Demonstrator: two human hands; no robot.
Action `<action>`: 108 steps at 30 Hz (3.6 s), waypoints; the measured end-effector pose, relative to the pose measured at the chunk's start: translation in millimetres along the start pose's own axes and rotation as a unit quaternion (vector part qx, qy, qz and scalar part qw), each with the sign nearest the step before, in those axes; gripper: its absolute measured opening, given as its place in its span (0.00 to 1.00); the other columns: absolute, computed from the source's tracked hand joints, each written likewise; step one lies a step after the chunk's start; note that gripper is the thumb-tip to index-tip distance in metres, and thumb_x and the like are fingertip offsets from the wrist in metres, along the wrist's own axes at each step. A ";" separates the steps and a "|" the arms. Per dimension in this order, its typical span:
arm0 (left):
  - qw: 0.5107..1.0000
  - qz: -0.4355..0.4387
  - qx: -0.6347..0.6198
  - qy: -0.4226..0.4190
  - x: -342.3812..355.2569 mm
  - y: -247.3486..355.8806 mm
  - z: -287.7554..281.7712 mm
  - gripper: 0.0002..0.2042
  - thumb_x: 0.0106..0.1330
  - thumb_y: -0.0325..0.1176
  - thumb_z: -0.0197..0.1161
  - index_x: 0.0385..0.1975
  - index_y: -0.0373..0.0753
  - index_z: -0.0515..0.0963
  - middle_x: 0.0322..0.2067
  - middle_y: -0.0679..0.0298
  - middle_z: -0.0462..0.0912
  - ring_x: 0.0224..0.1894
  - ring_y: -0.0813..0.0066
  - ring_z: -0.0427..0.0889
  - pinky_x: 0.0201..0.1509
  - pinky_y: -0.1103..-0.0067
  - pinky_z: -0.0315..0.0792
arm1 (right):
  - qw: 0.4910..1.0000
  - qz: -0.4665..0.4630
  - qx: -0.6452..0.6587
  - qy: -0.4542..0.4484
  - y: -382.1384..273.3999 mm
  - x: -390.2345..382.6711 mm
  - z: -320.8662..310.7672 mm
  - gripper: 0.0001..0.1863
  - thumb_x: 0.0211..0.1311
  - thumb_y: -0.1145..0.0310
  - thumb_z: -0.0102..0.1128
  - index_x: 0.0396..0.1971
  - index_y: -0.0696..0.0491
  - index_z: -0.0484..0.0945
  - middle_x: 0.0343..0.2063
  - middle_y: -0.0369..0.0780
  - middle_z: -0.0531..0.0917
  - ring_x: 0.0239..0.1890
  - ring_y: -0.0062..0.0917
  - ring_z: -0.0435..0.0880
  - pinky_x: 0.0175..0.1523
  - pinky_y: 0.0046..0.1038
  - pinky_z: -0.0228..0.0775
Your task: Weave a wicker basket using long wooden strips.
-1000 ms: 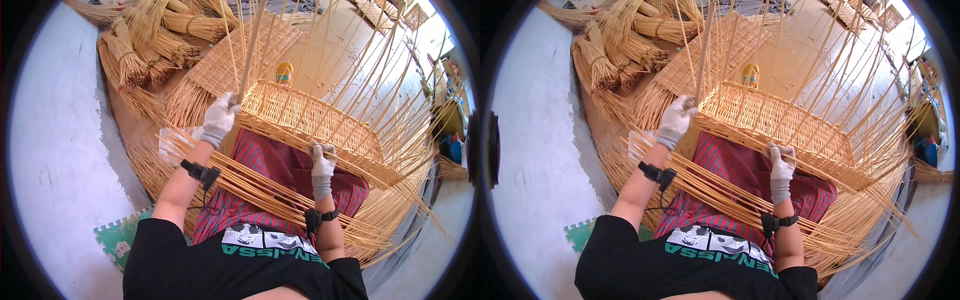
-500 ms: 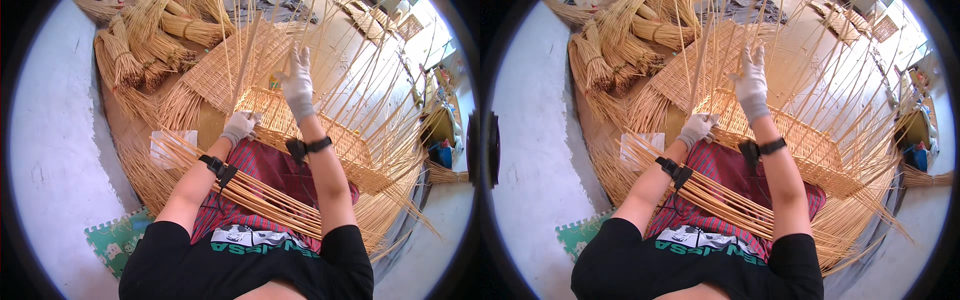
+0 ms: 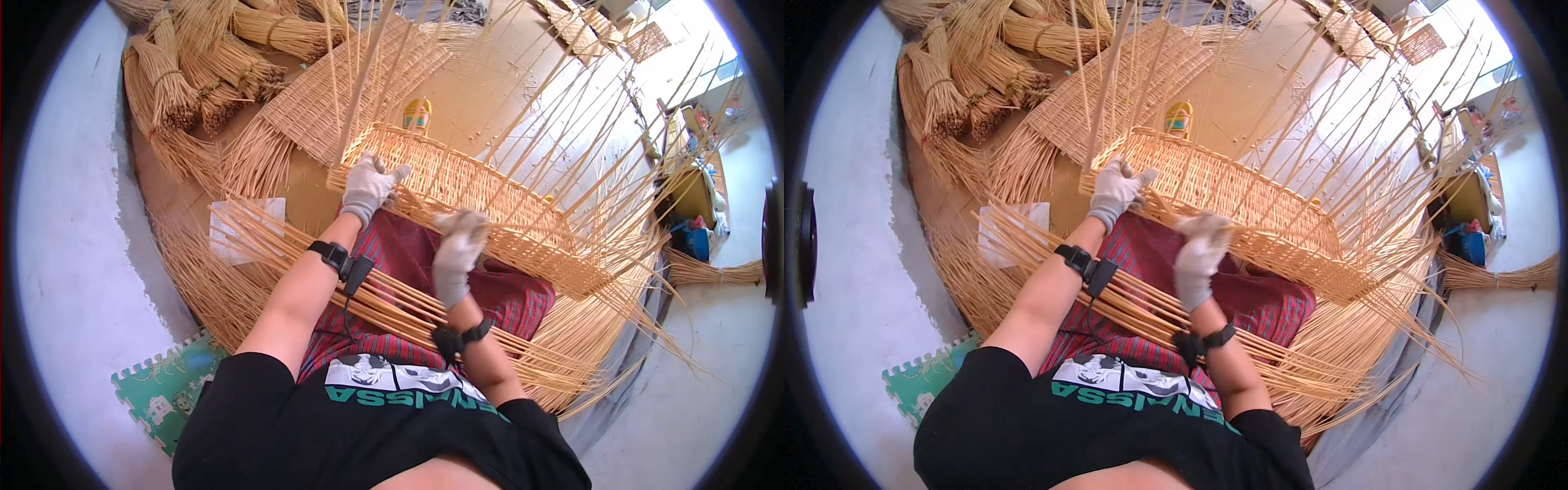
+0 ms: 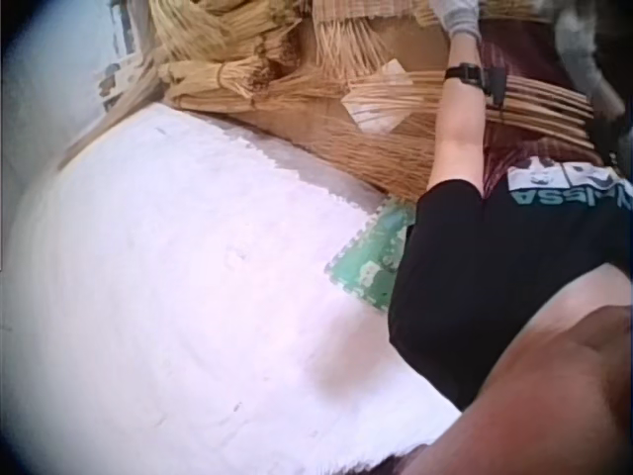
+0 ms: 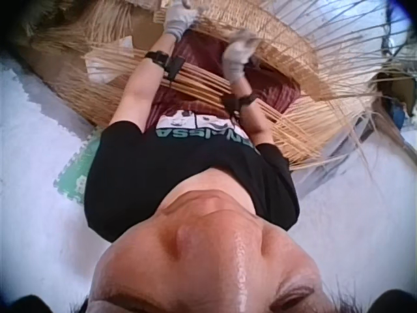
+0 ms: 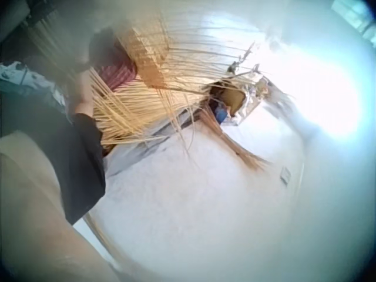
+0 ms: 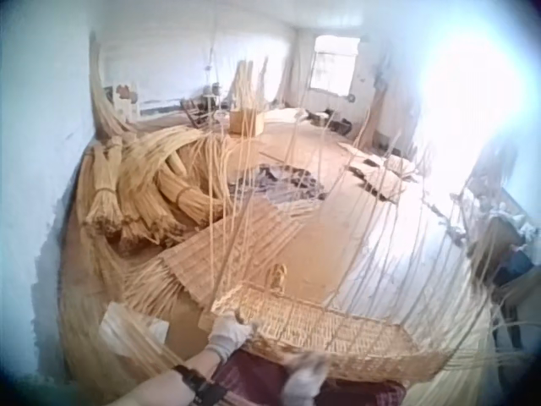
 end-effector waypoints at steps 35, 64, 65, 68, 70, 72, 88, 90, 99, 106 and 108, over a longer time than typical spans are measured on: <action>0.894 0.247 0.353 -0.123 -101.7 93.4 142.4 0.25 0.68 0.37 0.67 0.63 0.38 0.70 0.43 0.51 0.87 0.45 0.63 0.87 0.48 0.68 0.79 | 0.971 -0.022 -0.112 0.211 -59.8 35.3 -197.4 0.13 0.67 0.72 0.67 0.45 0.48 0.72 0.33 0.35 0.83 0.31 0.19 0.81 0.32 0.21 0.77; 0.928 0.364 0.023 -0.074 -107.5 94.6 198.1 0.18 0.68 0.37 0.68 0.55 0.40 0.75 0.40 0.54 0.86 0.49 0.69 0.86 0.42 0.75 0.81 | 0.978 -0.021 -0.037 0.207 -103.9 64.5 -273.7 0.15 0.69 0.79 0.60 0.49 0.48 0.69 0.38 0.41 0.86 0.37 0.26 0.88 0.30 0.20 0.78; 0.929 0.363 0.023 -0.067 -99.9 74.2 201.7 0.18 0.68 0.37 0.68 0.55 0.40 0.75 0.40 0.54 0.86 0.49 0.69 0.86 0.42 0.75 0.81 | 0.976 -0.026 -0.008 0.217 -105.3 56.7 -275.1 0.16 0.69 0.80 0.60 0.50 0.47 0.68 0.39 0.41 0.86 0.37 0.26 0.88 0.31 0.20 0.78; 0.865 0.238 0.332 -0.292 -69.7 -2.5 269.0 0.13 0.73 0.35 0.62 0.52 0.39 0.77 0.38 0.55 0.86 0.41 0.73 0.88 0.35 0.79 0.81 | 0.989 0.007 -0.077 0.130 -99.0 67.0 -229.7 0.18 0.68 0.80 0.60 0.51 0.47 0.67 0.42 0.42 0.85 0.41 0.28 0.88 0.39 0.24 0.81; 0.924 -0.003 0.182 -0.336 -110.5 -22.2 287.7 0.17 0.75 0.45 0.60 0.53 0.40 0.78 0.37 0.61 0.86 0.28 0.73 0.88 0.30 0.77 0.82 | 0.984 -0.086 -0.126 0.096 -131.0 100.7 -216.6 0.23 0.67 0.82 0.58 0.58 0.46 0.67 0.48 0.41 0.85 0.44 0.28 0.87 0.46 0.30 0.83; 0.940 0.003 0.178 -0.292 -120.4 -13.0 277.4 0.16 0.75 0.45 0.60 0.49 0.38 0.80 0.33 0.61 0.87 0.25 0.75 0.87 0.29 0.77 0.81 | 0.889 -0.145 -0.435 -0.002 -167.7 130.2 -129.5 0.30 0.67 0.81 0.57 0.66 0.46 0.64 0.54 0.38 0.84 0.45 0.28 0.87 0.50 0.33 0.82; 0.933 0.207 0.139 -0.261 -142.3 51.1 320.5 0.20 0.73 0.37 0.62 0.61 0.40 0.72 0.43 0.57 0.86 0.33 0.68 0.90 0.31 0.74 0.82 | 0.973 -0.066 -0.077 0.208 -141.1 51.0 -308.3 0.09 0.68 0.73 0.66 0.45 0.50 0.78 0.40 0.33 0.84 0.39 0.17 0.81 0.42 0.20 0.74; 0.899 -0.006 0.213 -0.382 -136.5 -1.5 353.9 0.19 0.74 0.42 0.60 0.59 0.39 0.74 0.41 0.57 0.87 0.32 0.69 0.90 0.31 0.75 0.82 | 0.971 -0.118 -0.137 0.159 -153.7 79.8 -284.8 0.11 0.69 0.75 0.64 0.48 0.49 0.77 0.42 0.34 0.83 0.40 0.18 0.82 0.44 0.21 0.75; 0.938 0.035 0.177 -0.297 -139.8 7.0 336.7 0.18 0.73 0.47 0.64 0.39 0.35 0.81 0.23 0.62 0.84 0.20 0.74 0.86 0.21 0.78 0.79 | 0.978 -0.160 -0.129 0.021 -209.8 115.4 -239.6 0.27 0.74 0.79 0.47 0.70 0.48 0.58 0.39 0.44 0.86 0.40 0.32 0.87 0.55 0.34 0.81; 0.940 0.295 0.098 -0.139 -150.8 52.9 326.9 0.19 0.70 0.33 0.66 0.58 0.39 0.71 0.41 0.58 0.84 0.23 0.65 0.85 0.32 0.73 0.79 | 0.983 -0.040 -0.075 0.164 -173.8 79.6 -350.2 0.10 0.71 0.71 0.63 0.49 0.46 0.74 0.35 0.38 0.88 0.28 0.13 0.82 0.20 0.14 0.61; 0.914 0.362 0.036 -0.180 -195.4 84.3 347.6 0.16 0.73 0.36 0.61 0.57 0.39 0.72 0.41 0.55 0.85 0.39 0.60 0.88 0.44 0.69 0.79 | 0.975 -0.067 -0.071 0.200 -175.9 65.7 -372.8 0.12 0.71 0.71 0.63 0.50 0.46 0.74 0.35 0.38 0.88 0.29 0.13 0.83 0.20 0.14 0.62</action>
Point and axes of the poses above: each hand's wrist, its own x-axis towards the middle knuckle, its own z-axis out of the palm, y = z × x, the point moved 9 cm from there along x, towards the middle knuckle
